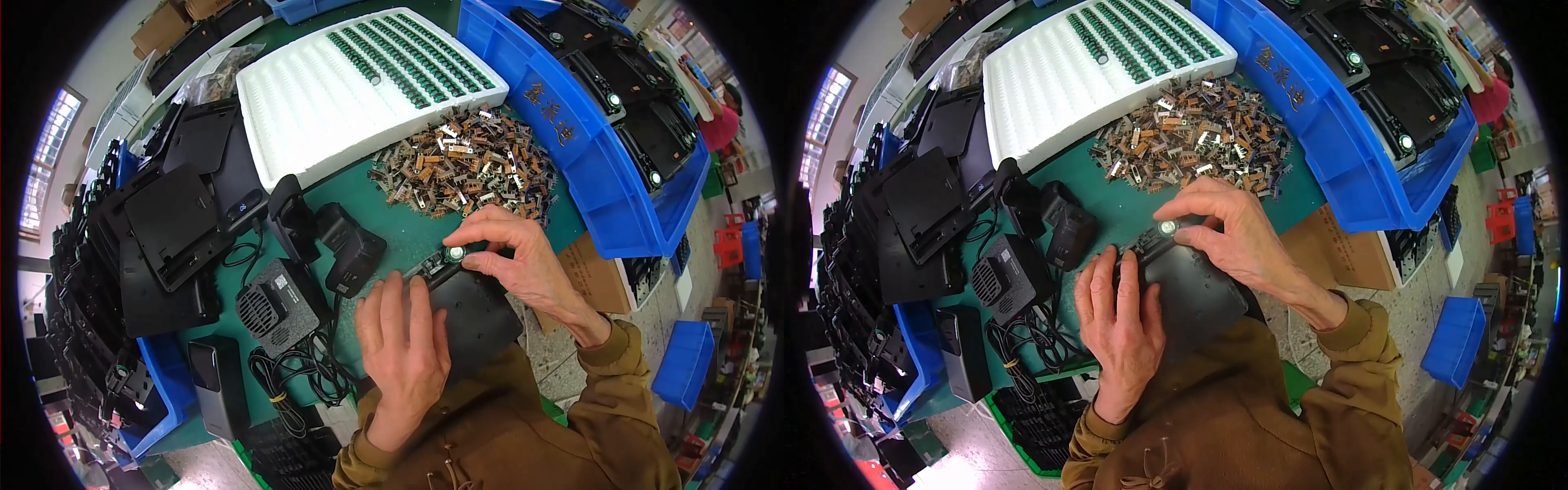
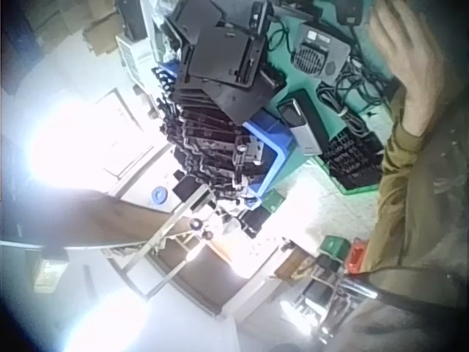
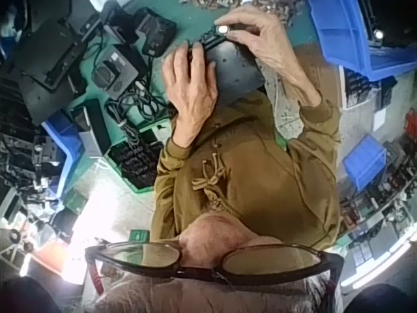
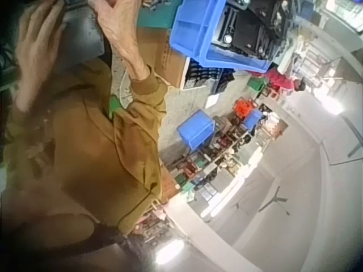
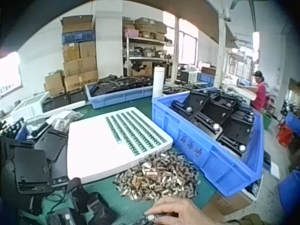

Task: The person picks up a black plastic housing from a blue bin, places it on the table, and inserts a small green component and a metal contact into it by hand. After finishing, the person places the housing back into the blue bin and repeats the process with another housing.

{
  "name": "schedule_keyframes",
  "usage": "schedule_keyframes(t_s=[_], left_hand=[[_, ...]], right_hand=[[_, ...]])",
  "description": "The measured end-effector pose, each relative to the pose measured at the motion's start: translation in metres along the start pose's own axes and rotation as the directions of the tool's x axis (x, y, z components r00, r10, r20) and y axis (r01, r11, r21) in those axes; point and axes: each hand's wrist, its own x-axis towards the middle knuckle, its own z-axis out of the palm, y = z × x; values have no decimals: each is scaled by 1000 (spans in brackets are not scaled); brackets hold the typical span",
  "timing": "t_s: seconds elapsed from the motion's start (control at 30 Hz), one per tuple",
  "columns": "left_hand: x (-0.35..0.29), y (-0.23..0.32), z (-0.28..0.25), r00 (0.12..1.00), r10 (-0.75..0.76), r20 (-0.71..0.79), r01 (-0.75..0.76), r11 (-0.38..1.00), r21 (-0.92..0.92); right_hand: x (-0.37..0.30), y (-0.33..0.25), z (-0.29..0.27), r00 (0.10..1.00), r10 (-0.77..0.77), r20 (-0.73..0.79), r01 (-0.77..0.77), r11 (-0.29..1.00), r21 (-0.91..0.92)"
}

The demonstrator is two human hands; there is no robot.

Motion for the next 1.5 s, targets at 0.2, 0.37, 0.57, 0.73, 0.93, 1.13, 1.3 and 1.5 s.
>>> schedule_keyframes(t_s=[0.2,0.37,0.57,0.73,0.93,1.13,1.3,1.5], left_hand=[[0,0,1,1000,-5,-3,5,1000,9],[0,2,-1,1000,-21,9,21,1000,-15],[-1,1,0,1000,-20,9,20,1000,-7],[0,1,-1,1000,-15,10,15,1000,-7],[1,2,0,1000,-16,-1,16,1000,-17],[0,2,-2,1000,-8,-6,8,1000,-11],[0,1,-2,1000,-5,-13,5,1000,-22],[-1,2,0,1000,-4,-31,4,1000,1]], right_hand=[[1,1,0,1000,9,2,-9,999,38],[1,-2,-1,1000,-2,17,2,1000,-17],[-3,4,-1,999,43,-9,-42,997,70],[-5,7,0,999,-4,-45,7,998,66],[-5,3,-1,999,26,-34,-23,996,80],[-7,-6,-17,947,-276,-163,222,932,-286],[13,-3,-18,881,-454,-134,327,788,-521],[34,3,2,864,-502,-29,307,573,-760]])
